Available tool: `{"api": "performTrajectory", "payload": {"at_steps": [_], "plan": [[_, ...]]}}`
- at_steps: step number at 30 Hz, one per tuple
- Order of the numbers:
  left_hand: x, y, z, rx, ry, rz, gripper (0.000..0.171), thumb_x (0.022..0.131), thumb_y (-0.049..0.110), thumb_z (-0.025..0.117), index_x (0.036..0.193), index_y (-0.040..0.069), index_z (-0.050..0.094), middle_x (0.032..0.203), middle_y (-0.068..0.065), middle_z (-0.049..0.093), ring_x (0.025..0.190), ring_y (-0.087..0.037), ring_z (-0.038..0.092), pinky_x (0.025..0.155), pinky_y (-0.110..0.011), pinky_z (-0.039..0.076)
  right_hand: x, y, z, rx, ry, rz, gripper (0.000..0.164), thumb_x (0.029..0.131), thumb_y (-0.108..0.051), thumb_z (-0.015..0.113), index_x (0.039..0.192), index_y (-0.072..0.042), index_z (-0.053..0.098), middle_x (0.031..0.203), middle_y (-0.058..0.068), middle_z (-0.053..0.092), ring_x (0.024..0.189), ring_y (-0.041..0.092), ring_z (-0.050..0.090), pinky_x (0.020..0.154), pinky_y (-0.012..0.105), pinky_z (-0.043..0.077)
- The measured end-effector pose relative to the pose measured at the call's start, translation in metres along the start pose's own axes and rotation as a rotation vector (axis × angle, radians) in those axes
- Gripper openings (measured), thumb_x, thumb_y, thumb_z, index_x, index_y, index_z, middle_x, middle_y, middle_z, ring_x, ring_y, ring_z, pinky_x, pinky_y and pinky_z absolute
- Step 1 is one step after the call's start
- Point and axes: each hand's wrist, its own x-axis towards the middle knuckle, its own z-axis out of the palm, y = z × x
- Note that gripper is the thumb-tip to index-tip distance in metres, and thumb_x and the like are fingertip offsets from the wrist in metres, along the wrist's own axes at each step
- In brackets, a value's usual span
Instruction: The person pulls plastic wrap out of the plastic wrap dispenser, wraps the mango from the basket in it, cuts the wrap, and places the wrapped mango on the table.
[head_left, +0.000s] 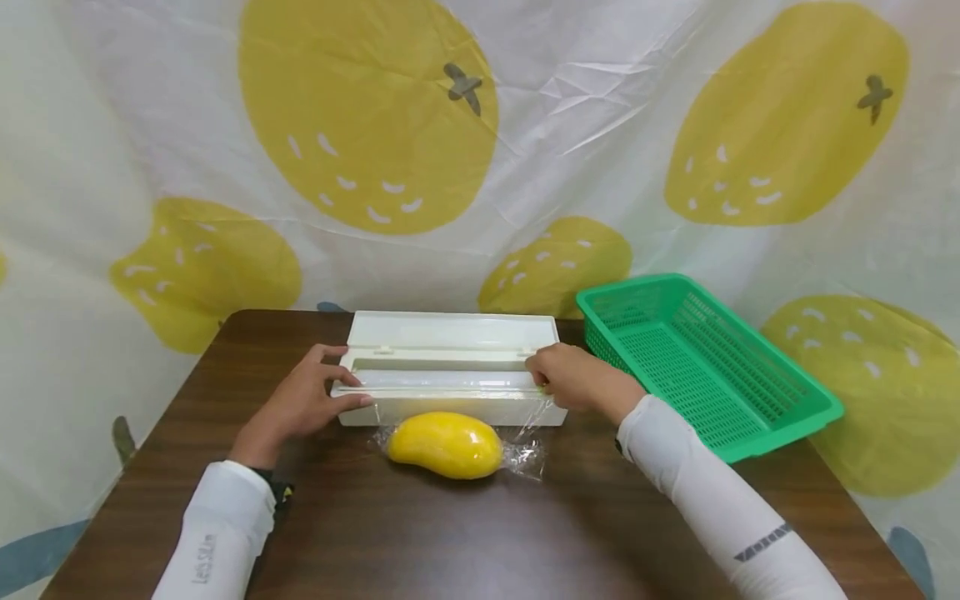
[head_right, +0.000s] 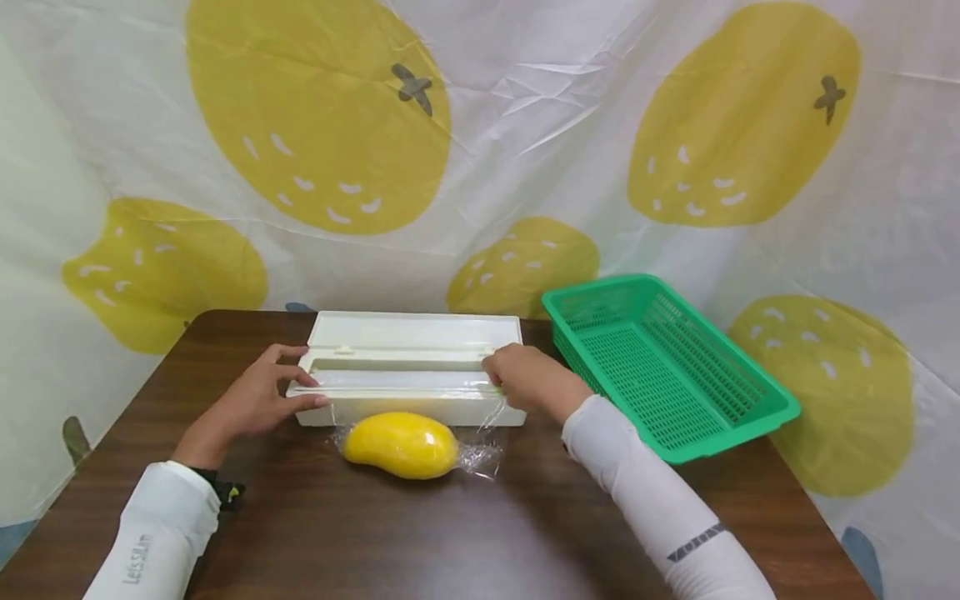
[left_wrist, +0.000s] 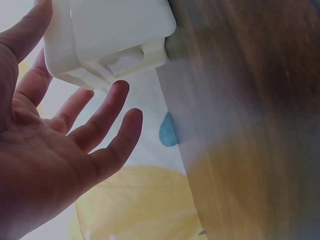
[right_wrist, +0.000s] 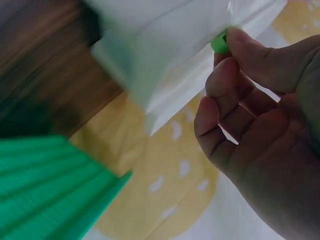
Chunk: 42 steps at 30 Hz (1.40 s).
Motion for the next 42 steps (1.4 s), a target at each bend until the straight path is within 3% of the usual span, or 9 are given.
{"api": "performTrajectory", "payload": {"at_steps": [5, 10, 14, 17, 20, 23, 27, 36, 42], "plan": [[0.001, 0.002, -0.003, 0.004, 0.005, 0.005, 0.036, 0.082, 0.036, 0.079, 0.097, 0.003, 0.078, 0.144, -0.030, 0.041, 0.121, -0.047, 0.046, 0.095, -0.064, 0.045, -0.015, 0.015, 0.001, -0.037, 0.068, 0.005, 0.026, 0.074, 0.016, 0.061, 0.071, -0.009, 0.055, 0.069, 0.001, 0.052, 0.065, 0.019, 0.047, 0.059, 0.032, 0.041], [0.001, 0.000, 0.000, -0.004, 0.005, 0.006, 0.037, 0.081, 0.036, 0.079, 0.097, 0.002, 0.078, 0.144, -0.031, 0.041, 0.122, -0.049, 0.045, 0.096, -0.065, 0.044, -0.024, 0.014, 0.002, -0.080, 0.115, 0.002, 0.026, 0.073, 0.018, 0.058, 0.071, -0.008, 0.058, 0.072, 0.002, 0.054, 0.064, 0.019, 0.048, 0.058, 0.034, 0.043], [-0.001, 0.002, 0.001, -0.016, -0.015, -0.015, 0.038, 0.082, 0.036, 0.079, 0.100, 0.003, 0.078, 0.146, -0.031, 0.040, 0.125, -0.049, 0.042, 0.098, -0.066, 0.042, -0.025, 0.000, 0.005, -0.141, 0.195, 0.063, 0.013, 0.079, 0.002, 0.071, 0.089, -0.006, 0.069, 0.084, 0.007, 0.065, 0.072, 0.026, 0.059, 0.063, 0.043, 0.053], [-0.004, 0.004, 0.001, -0.023, -0.022, -0.020, 0.040, 0.081, 0.038, 0.079, 0.106, 0.005, 0.077, 0.146, -0.032, 0.039, 0.125, -0.049, 0.042, 0.098, -0.067, 0.042, -0.023, -0.022, 0.011, -0.091, 0.276, 0.074, 0.042, 0.083, -0.025, 0.077, 0.118, -0.004, 0.067, 0.106, 0.014, 0.066, 0.090, 0.031, 0.061, 0.075, 0.050, 0.055], [-0.005, 0.007, 0.000, -0.033, -0.022, -0.021, 0.047, 0.081, 0.039, 0.079, 0.114, 0.007, 0.075, 0.147, -0.033, 0.037, 0.124, -0.049, 0.043, 0.097, -0.067, 0.043, -0.018, -0.049, 0.020, 0.022, 0.297, 0.022, 0.079, 0.082, -0.050, 0.074, 0.141, -0.003, 0.050, 0.130, 0.017, 0.057, 0.114, 0.035, 0.053, 0.091, 0.056, 0.049], [-0.006, 0.008, -0.002, -0.048, -0.027, -0.026, 0.054, 0.081, 0.039, 0.079, 0.122, 0.006, 0.071, 0.148, -0.034, 0.035, 0.120, -0.049, 0.048, 0.096, -0.067, 0.044, -0.011, -0.071, 0.030, 0.083, 0.258, -0.017, 0.105, 0.073, -0.065, 0.073, 0.151, -0.006, 0.035, 0.147, 0.017, 0.043, 0.131, 0.035, 0.038, 0.099, 0.059, 0.040], [-0.007, 0.009, -0.004, -0.051, -0.044, -0.031, 0.063, 0.081, 0.038, 0.079, 0.133, 0.005, 0.063, 0.148, -0.034, 0.034, 0.115, -0.049, 0.052, 0.094, -0.067, 0.045, 0.000, -0.086, 0.042, 0.041, 0.225, -0.013, 0.120, 0.064, -0.072, 0.073, 0.155, -0.008, 0.028, 0.152, 0.014, 0.038, 0.135, 0.032, 0.032, 0.097, 0.056, 0.039], [-0.007, 0.007, -0.004, -0.072, -0.040, 0.015, 0.081, 0.079, 0.031, 0.082, 0.145, 0.000, 0.046, 0.146, -0.035, 0.036, 0.110, -0.049, 0.057, 0.093, -0.066, 0.047, 0.007, -0.089, 0.050, 0.014, 0.237, 0.039, 0.101, 0.066, -0.064, 0.079, 0.145, -0.010, 0.047, 0.133, 0.009, 0.051, 0.120, 0.026, 0.041, 0.087, 0.045, 0.041], [-0.008, 0.008, -0.010, -0.077, -0.062, 0.001, 0.090, 0.076, 0.033, 0.084, 0.148, -0.001, 0.041, 0.147, -0.034, 0.036, 0.110, -0.049, 0.057, 0.095, -0.066, 0.046, 0.005, -0.089, 0.051, 0.023, 0.286, 0.021, 0.085, 0.065, -0.060, 0.081, 0.129, -0.008, 0.063, 0.122, 0.006, 0.054, 0.110, 0.024, 0.044, 0.081, 0.040, 0.040]]}}
